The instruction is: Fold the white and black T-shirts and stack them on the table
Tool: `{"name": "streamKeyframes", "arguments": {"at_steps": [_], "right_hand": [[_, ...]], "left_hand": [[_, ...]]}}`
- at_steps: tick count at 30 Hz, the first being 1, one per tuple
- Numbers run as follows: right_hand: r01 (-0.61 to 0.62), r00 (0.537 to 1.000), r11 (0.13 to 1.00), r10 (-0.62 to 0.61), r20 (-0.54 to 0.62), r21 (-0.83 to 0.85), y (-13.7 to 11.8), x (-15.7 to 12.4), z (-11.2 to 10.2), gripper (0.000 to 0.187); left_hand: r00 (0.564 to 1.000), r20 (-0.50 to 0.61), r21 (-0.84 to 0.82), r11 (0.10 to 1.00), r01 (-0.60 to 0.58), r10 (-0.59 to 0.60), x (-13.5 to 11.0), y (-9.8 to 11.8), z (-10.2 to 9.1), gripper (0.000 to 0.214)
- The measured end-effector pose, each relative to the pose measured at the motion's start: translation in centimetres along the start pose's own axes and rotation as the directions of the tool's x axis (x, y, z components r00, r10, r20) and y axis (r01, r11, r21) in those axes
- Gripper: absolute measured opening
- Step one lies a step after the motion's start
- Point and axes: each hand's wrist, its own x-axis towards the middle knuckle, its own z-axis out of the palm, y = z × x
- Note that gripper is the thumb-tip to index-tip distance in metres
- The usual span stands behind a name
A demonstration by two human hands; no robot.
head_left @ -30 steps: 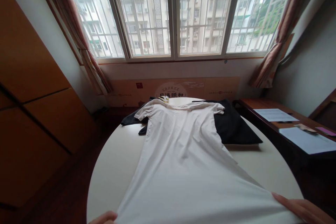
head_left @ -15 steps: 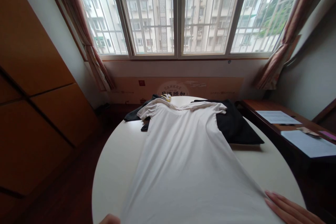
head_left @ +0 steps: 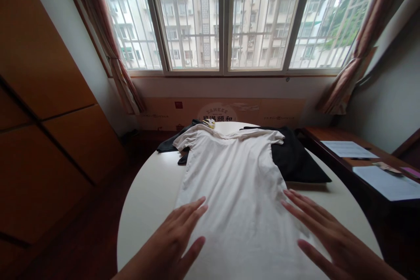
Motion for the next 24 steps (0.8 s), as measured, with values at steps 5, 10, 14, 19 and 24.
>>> {"name": "streamKeyframes", "arguments": {"at_steps": [5,10,14,19,24], "right_hand": [[0.142,0.967,0.986,-0.157,0.2,0.086,-0.3,4.0,2.7,0.087],[0.094,0.963,0.983,-0.13,0.237,0.156,1.7,1.1,3.9,0.086],[-0.006,0.979,0.98,-0.034,0.199,0.198,2.0,0.5,2.8,0.08],[-0.187,0.982,0.945,0.177,0.062,0.267,4.4,6.4,0.1,0.05],[-0.198,0.98,0.936,0.181,0.082,0.291,9.0,16.5,0.5,0.038]], "left_hand": [[0.974,0.192,-0.009,0.993,-0.121,0.12,1.9,-0.9,3.0,0.087],[0.975,0.187,-0.011,0.993,-0.12,0.12,-0.3,-1.7,2.9,0.088],[0.976,0.215,-0.015,1.0,-0.02,0.023,1.7,-2.1,0.8,0.049],[0.985,0.139,0.014,0.995,0.102,-0.103,10.8,-6.3,-2.2,0.03],[0.998,0.01,0.077,0.995,0.069,-0.07,22.1,-13.5,-1.6,0.029]]}}
